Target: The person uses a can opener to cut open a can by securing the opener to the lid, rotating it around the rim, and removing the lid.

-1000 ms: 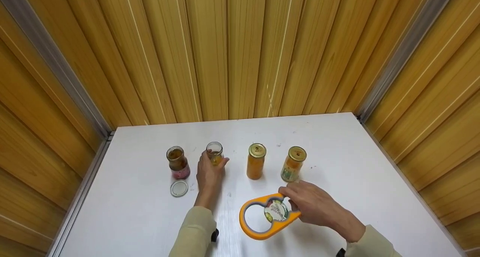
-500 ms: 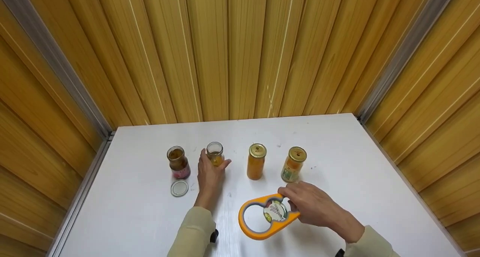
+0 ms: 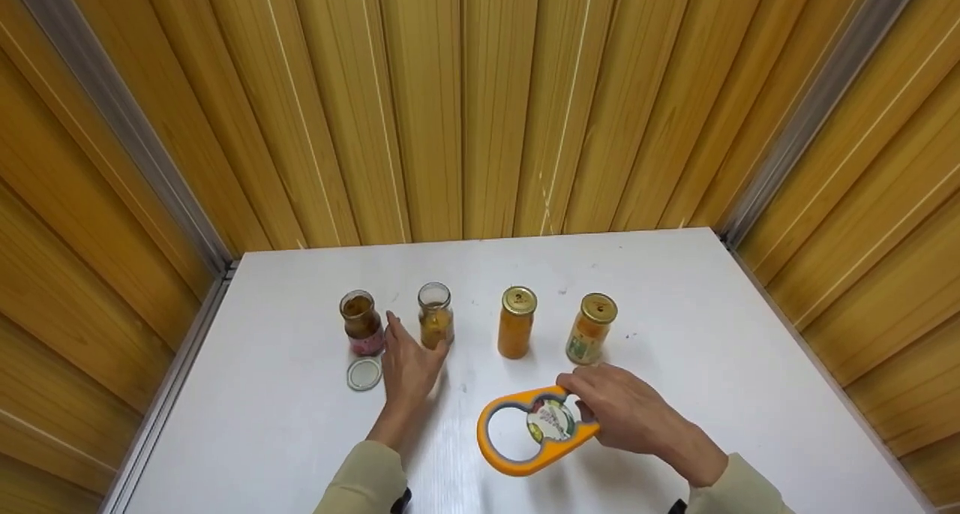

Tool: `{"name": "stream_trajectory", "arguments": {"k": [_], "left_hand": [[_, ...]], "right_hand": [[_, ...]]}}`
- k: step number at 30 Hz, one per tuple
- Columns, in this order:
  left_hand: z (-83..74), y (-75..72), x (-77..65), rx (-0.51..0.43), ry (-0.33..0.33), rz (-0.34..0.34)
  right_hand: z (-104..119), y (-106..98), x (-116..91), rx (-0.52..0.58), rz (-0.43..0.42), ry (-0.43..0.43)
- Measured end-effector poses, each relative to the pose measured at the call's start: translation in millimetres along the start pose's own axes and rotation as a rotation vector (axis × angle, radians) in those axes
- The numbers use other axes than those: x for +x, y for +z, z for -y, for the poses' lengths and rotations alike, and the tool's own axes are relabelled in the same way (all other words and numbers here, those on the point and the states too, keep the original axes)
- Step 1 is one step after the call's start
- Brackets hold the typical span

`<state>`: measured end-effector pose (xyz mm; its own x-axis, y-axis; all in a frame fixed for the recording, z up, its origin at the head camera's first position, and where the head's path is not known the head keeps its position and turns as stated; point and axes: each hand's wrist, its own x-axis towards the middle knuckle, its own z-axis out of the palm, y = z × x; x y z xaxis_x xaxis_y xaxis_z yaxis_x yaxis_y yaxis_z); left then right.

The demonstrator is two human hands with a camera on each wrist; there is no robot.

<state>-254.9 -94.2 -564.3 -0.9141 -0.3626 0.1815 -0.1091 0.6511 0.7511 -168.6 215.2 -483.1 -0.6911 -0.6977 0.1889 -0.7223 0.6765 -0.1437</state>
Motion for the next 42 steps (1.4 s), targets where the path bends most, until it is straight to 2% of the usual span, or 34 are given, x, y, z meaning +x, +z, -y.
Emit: {"name": "stream_trajectory", "arguments": {"k": [2, 5, 9, 12, 16, 20, 24, 29, 37, 42], "left_hand": [[4.3, -3.2, -7.6, 0.04, 0.005, -0.002], [5.6, -8.1, -21.3, 0.005, 0.003, 0.031], [-3.1, -15.6, -39.4, -0.096, 0.001, 0.121], [-11.6, -20.4, -52.5, -0.111, 0.016, 0.192], [-23.3, -25.2, -69.3, -0.139, 0.055, 0.316], [-32.6, -30.2, -82.4, -0.277, 0.052, 0.504], [-36.7, -34.8, -91.1, -0.492, -0.043, 0.699], [-37.3, -40.5, -101.0, -0.713, -0.171, 0.879], [-36.9, -48.1, -117.9, -0.938, -0.29, 1.037], [-41.4, -51.8, -127.0, -0.983, -0.345, 1.058]], "right_hand": [[-0.1, 1.5, 0.9, 0.001, -0.007, -0.002], [-1.1, 2.6, 2.2, 0.003, -0.028, -0.023], [-1.4, 2.3, 4.0, 0.017, -0.033, -0.027], [-0.7, 2.2, 4.9, 0.032, -0.019, -0.016], [0.7, 1.9, 4.4, 0.038, -0.017, -0.008], [3.2, 0.6, 4.1, 0.029, -0.014, 0.0], [7.4, -1.4, 4.1, 0.034, -0.005, 0.005], [14.8, -2.8, 4.2, 0.028, -0.006, 0.016], [24.7, -1.3, 4.3, 0.009, -0.012, 0.026], [28.1, 1.4, 5.1, 0.032, 0.027, 0.052]]}}
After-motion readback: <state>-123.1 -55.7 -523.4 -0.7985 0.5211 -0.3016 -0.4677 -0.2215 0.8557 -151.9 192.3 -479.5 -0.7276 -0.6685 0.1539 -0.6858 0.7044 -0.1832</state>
